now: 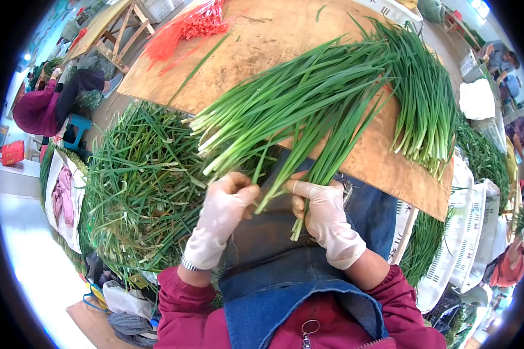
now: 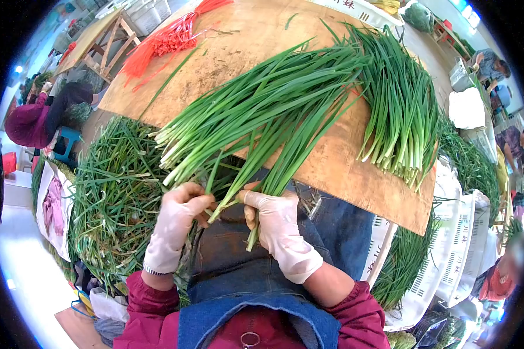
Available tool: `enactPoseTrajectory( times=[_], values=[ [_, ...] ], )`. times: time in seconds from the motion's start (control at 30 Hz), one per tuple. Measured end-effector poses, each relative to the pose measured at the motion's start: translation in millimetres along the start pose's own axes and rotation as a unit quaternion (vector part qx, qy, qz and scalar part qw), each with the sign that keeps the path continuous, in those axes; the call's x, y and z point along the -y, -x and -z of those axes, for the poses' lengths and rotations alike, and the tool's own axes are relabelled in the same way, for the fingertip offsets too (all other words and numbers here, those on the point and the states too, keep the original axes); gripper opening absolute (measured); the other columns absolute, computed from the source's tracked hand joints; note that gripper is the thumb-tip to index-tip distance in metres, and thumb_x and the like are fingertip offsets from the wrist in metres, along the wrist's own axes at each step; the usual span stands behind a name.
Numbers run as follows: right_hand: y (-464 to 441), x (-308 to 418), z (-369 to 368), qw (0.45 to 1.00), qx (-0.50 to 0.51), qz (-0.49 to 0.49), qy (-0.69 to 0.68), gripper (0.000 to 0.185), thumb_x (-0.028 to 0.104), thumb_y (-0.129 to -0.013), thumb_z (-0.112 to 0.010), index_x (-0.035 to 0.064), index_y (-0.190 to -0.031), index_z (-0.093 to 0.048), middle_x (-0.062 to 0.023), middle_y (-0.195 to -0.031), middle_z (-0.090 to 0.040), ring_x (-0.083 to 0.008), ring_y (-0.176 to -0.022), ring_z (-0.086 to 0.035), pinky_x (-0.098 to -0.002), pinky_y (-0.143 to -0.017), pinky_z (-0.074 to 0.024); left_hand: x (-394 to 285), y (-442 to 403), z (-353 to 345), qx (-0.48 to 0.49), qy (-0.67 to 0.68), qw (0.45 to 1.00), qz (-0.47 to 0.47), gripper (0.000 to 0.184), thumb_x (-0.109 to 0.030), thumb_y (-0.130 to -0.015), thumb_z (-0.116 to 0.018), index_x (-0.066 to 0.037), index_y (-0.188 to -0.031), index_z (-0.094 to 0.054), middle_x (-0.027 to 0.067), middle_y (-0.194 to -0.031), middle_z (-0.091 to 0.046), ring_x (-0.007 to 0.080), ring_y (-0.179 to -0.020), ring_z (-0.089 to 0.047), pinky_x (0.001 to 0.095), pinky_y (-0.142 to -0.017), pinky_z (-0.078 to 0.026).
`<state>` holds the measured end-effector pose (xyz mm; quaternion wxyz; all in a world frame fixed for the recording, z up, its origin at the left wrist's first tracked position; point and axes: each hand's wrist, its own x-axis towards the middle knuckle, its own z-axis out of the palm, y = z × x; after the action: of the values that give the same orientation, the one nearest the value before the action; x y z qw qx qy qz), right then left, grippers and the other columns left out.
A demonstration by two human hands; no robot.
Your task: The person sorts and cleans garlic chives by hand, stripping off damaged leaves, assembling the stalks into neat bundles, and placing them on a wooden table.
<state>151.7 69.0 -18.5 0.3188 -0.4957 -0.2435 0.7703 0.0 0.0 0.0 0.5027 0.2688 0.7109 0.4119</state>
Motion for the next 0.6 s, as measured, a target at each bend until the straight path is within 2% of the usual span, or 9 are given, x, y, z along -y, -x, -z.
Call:
enactPoseTrajectory(
  times=[0.07, 0.17, 0.3, 0.33, 0.43, 0.47, 0.5, 0.57, 0.6],
  values=[
    [0.5, 0.3, 1.0, 1.0, -0.007, 0.009, -0.002, 0.011, 0.0, -0.073, -0.065, -0.0018, -0.081, -0.058, -0.0055, -0.057, -0.055, -0.0112, -0.038, -0.046, -0.0234, -0.032, -0.0333, 0.4, -5.2, -12.5, 0.023, 0.04, 0.999, 0.015, 0.022, -0.017, -0.08, -0.06, 0.002, -0.091, -0.06, 0.0056, -0.07, -0.061, 0.0112, -0.054, -0.055, 0.0213, -0.047, -0.04],
    [2.5, -8.2, -8.5, 1.0, 0.02, 0.01, -0.011, 0.012, 0.003, -0.074, -0.066, -0.0016, -0.08, -0.057, -0.0058, -0.059, -0.055, -0.0107, -0.038, -0.046, -0.0231, -0.032, -0.0331, -4.0, -0.4, -1.2, 0.12, 0.061, 0.989, 0.066, 0.021, -0.016, -0.08, -0.06, 0.002, -0.091, -0.06, 0.0042, -0.068, -0.059, 0.01, -0.054, -0.053, 0.0201, -0.048, -0.039],
    [8.0, 1.6, -1.7, 0.999, -0.01, -0.03, 0.02, 0.015, 0.008, -0.076, -0.068, -0.001, -0.081, -0.057, -0.0057, -0.061, -0.055, -0.0101, -0.038, -0.044, -0.0227, -0.033, -0.0323, -4.1, 7.9, -13.3, 0.008, 0.033, 0.999, 0.008, 0.012, -0.012, -0.081, -0.061, 0.0, -0.082, -0.061, 0.0023, -0.063, -0.057, 0.0074, -0.051, -0.048, 0.02, -0.048, -0.037],
    [10.8, 4.5, 0.5, 0.999, -0.011, -0.038, 0.003, 0.016, 0.009, -0.076, -0.069, -0.0007, -0.081, -0.057, -0.0056, -0.061, -0.055, -0.01, -0.038, -0.043, -0.0227, -0.033, -0.0319, 7.0, 6.1, -14.0, -0.031, -0.042, 0.997, -0.056, 0.01, -0.009, -0.078, -0.063, 0.0, -0.081, -0.061, 0.0034, -0.062, -0.057, 0.0088, -0.052, -0.049, 0.0228, -0.048, -0.039],
    [15.5, 10.7, -1.7, 1.0, -0.005, -0.021, 0.009, 0.018, 0.013, -0.076, -0.07, 0.0005, -0.079, -0.058, -0.0047, -0.061, -0.055, -0.0099, -0.039, -0.043, -0.0228, -0.033, -0.0301, 1.7, 22.9, -26.4, -0.091, -0.211, 0.956, -0.185, 0.012, -0.012, -0.076, -0.064, -0.003, -0.083, -0.061, 0.0144, -0.07, -0.061, 0.0267, -0.059, -0.06, 0.0327, -0.054, -0.046],
    [13.5, 10.2, -4.2, 1.0, 0.009, -0.003, 0.024, 0.018, 0.013, -0.076, -0.07, 0.0006, -0.079, -0.058, -0.0044, -0.06, -0.054, -0.0099, -0.039, -0.043, -0.0227, -0.034, -0.0301, 5.5, 23.7, -31.1, -0.107, -0.222, 0.936, -0.253, 0.012, -0.011, -0.075, -0.065, -0.004, -0.084, -0.062, 0.0184, -0.074, -0.061, 0.0326, -0.064, -0.06, 0.0354, -0.057, -0.047],
    [11.6, 9.7, -4.9, 0.999, 0.023, 0.016, 0.039, 0.018, 0.014, -0.076, -0.07, 0.0007, -0.078, -0.058, -0.0042, -0.06, -0.054, -0.01, -0.04, -0.044, -0.0227, -0.034, -0.0302, 10.1, 24.7, -35.2, -0.107, -0.206, 0.927, -0.294, 0.015, -0.008, -0.075, -0.069, 0.001, -0.084, -0.06, 0.0061, -0.067, -0.06, 0.0116, -0.058, -0.054, 0.027, -0.055, -0.044],
    [7.3, 8.8, -1.0, 0.999, 0.045, -0.002, 0.029, 0.018, 0.013, -0.075, -0.069, -0.0011, -0.082, -0.059, -0.0058, -0.064, -0.058, -0.0101, -0.042, -0.045, -0.0219, -0.036, -0.0326, 13.7, 26.5, -40.7, -0.042, -0.12, 0.957, -0.262, 0.013, -0.008, -0.077, -0.067, 0.001, -0.086, -0.061, 0.0039, -0.069, -0.061, 0.0114, -0.056, -0.054, 0.0248, -0.053, -0.044],
    [6.4, 11.1, -0.1, 0.998, 0.05, -0.013, 0.024, 0.019, 0.012, -0.075, -0.068, -0.0017, -0.084, -0.06, -0.0064, -0.066, -0.059, -0.0102, -0.043, -0.046, -0.0218, -0.036, -0.0333, 12.0, 25.4, -40.1, -0.004, -0.01, 0.99, -0.139, 0.013, -0.01, -0.08, -0.065, 0.001, -0.087, -0.061, 0.0036, -0.07, -0.061, 0.0108, -0.056, -0.054, 0.0234, -0.051, -0.043]
  ],
)
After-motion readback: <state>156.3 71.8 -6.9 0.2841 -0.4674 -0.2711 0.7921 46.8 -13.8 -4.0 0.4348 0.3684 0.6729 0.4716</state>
